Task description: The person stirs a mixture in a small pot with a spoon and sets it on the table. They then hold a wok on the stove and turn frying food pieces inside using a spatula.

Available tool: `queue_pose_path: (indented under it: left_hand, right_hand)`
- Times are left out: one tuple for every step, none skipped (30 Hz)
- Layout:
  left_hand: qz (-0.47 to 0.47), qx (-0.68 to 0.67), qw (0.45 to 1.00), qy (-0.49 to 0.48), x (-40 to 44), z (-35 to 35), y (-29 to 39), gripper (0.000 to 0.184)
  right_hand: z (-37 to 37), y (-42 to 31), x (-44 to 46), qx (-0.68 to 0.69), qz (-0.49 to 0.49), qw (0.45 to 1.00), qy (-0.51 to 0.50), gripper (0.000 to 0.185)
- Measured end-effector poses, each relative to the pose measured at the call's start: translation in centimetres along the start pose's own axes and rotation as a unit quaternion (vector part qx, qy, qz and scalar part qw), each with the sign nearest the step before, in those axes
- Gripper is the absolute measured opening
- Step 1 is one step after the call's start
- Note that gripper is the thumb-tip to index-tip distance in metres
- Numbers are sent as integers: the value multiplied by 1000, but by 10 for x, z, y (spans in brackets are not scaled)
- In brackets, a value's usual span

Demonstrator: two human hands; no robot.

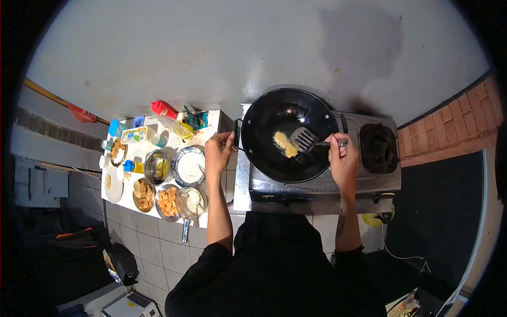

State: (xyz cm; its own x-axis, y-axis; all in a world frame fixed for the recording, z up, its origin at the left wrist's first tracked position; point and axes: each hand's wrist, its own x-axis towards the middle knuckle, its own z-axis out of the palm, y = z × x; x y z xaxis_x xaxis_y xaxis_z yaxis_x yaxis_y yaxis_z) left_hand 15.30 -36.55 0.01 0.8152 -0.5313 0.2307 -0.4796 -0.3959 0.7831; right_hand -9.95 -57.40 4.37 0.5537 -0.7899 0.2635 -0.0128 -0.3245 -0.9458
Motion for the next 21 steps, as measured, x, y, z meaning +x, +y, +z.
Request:
queue_pose_path:
  left_hand:
    - [0, 2, 1000, -2, 0, -1, 6, 27]
    - [-20, 17, 1000, -4, 1, -1, 11, 29]
    - [-42, 33, 999, -5, 1, -1, 13, 31]
    - [-45, 39, 998, -6, 1, 0, 12, 31]
    - [-37, 40, 998, 2, 1, 2, 8, 30]
    - [-30, 41, 999, 11, 1, 4, 8, 29]
    - [-32, 47, 998, 13, 2, 5, 8, 29]
    - [-26, 54, 998, 23, 2, 6, 9, 29]
    - [-20, 61, 997, 32, 0, 7, 10, 29]
    - [-27, 74, 996, 31, 0, 9, 7, 28]
    - [-32, 79, 996, 32, 0, 10, 8, 28]
    - [-31, 88, 995, 32, -1, 10, 10, 27]
    - [-29, 97, 994, 35, -1, 10, 12, 25]
    - [-35, 103, 993, 39, -2, 10, 14, 25]
    - [-36, 95, 994, 44, -3, 10, 18, 26]
    - [-37, 86, 994, 50, -3, 11, 20, 27]
    - [-42, 91, 993, 55, -3, 13, 21, 27]
    - [-51, 90, 993, 53, -3, 14, 21, 27]
    - [-60, 89, 993, 50, -4, 14, 21, 27]
    - [-57, 99, 992, 62, -5, 16, 17, 26]
    - [-60, 104, 991, 62, -5, 15, 18, 26]
  right_hand:
    - [4, 3, -2, 2, 3, 1000, 1, 4]
    - [10, 6, -3, 32, 21, 999, 4, 4]
    - [16, 10, -3, 63, 41, 997, 6, 5]
    - [21, 13, -3, 64, 46, 997, 6, 4]
    - [24, 21, -4, 69, 50, 996, 4, 4]
    - [27, 27, -3, 41, 21, 999, 2, 5]
    - [29, 33, -1, 14, -10, 1000, 1, 5]
    - [27, 36, 1, 21, -14, 1000, -2, 6]
    - [26, 33, 4, 25, -10, 1000, -6, 6]
    - [26, 29, 9, 35, 24, 999, 0, 6]
    - [26, 29, 12, 44, 58, 997, 6, 7]
    - [29, 33, 12, 50, 38, 998, 13, 7]
    - [27, 35, 12, 56, 41, 998, 7, 7]
    - [22, 34, 11, 26, 11, 999, -14, 7]
    - [17, 34, 11, -4, -22, 999, -35, 7]
    - [14, 40, 12, -2, -32, 999, -26, 8]
    - [11, 43, 17, 2, -31, 999, -33, 8]
    - [7, 41, 19, 9, -6, 999, -31, 7]
    - [4, 39, 20, 14, 20, 999, -28, 7]
    - [5, 41, 21, 61, 28, 997, -37, 7]
    - [3, 37, 21, 65, 33, 997, -40, 7]
